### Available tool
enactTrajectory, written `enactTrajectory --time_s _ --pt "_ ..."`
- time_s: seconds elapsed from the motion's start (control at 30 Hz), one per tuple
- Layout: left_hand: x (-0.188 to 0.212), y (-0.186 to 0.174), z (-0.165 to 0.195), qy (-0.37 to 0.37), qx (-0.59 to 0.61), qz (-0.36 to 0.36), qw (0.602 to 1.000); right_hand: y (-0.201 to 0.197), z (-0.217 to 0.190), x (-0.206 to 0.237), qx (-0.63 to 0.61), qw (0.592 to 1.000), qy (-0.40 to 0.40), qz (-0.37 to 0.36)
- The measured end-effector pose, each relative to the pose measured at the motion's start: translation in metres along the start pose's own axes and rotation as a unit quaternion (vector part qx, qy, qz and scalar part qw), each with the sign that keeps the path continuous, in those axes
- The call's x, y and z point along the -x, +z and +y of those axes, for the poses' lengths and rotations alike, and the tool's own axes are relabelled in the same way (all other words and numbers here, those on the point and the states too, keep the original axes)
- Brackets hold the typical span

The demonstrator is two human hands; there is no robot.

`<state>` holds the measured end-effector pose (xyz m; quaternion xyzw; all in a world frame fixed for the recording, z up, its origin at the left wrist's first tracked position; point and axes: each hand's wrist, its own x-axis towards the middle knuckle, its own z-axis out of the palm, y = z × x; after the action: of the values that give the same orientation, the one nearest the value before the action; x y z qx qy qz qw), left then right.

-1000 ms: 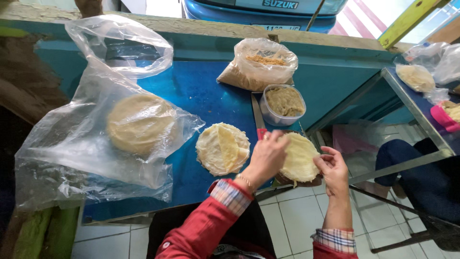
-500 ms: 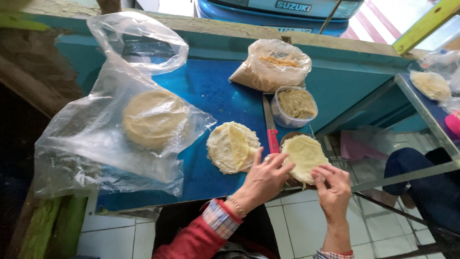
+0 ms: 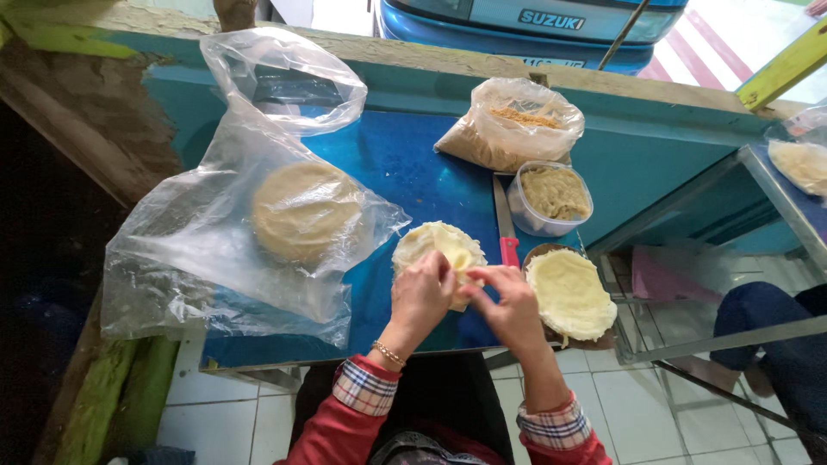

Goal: The person unwraps a stack of thin dough rounds from a plastic bag, then stretches and thins each dough sheet by hand, pulling its edges outward, and lays the stretched sheet over a round board on the table. A knife, a container of filling, and a bag of ingredients sit on the blue work table.

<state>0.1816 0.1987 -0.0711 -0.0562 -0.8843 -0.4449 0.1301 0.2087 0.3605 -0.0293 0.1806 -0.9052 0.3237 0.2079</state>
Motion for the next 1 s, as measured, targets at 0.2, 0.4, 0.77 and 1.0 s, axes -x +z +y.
enactTrajectory --time_s 0.2,0.4,0.77,1.0 --pt "-0.035 0.021 -0.008 -0.141 0.278 -0.04 0.949 0.015 -0.003 -0.015 0.093 0.995 -0.023 0.04" --pt "-0.05 0.032 -0.015 -0.083 0.43 -0.065 0.897 0.026 0.029 -0.024 -0.082 0.978 0.19 0.011" --pt "-0.011 0.005 -0.029 -0.131 0.291 -0.025 0.947 0.038 0.067 -0.047 -0.383 0.885 0.216 0.155" --pt "-0.013 0.0 -0.017 -0.242 0.704 -0.112 0.658 0.008 0.006 -0.054 -0.084 0.993 -0.004 0.08"
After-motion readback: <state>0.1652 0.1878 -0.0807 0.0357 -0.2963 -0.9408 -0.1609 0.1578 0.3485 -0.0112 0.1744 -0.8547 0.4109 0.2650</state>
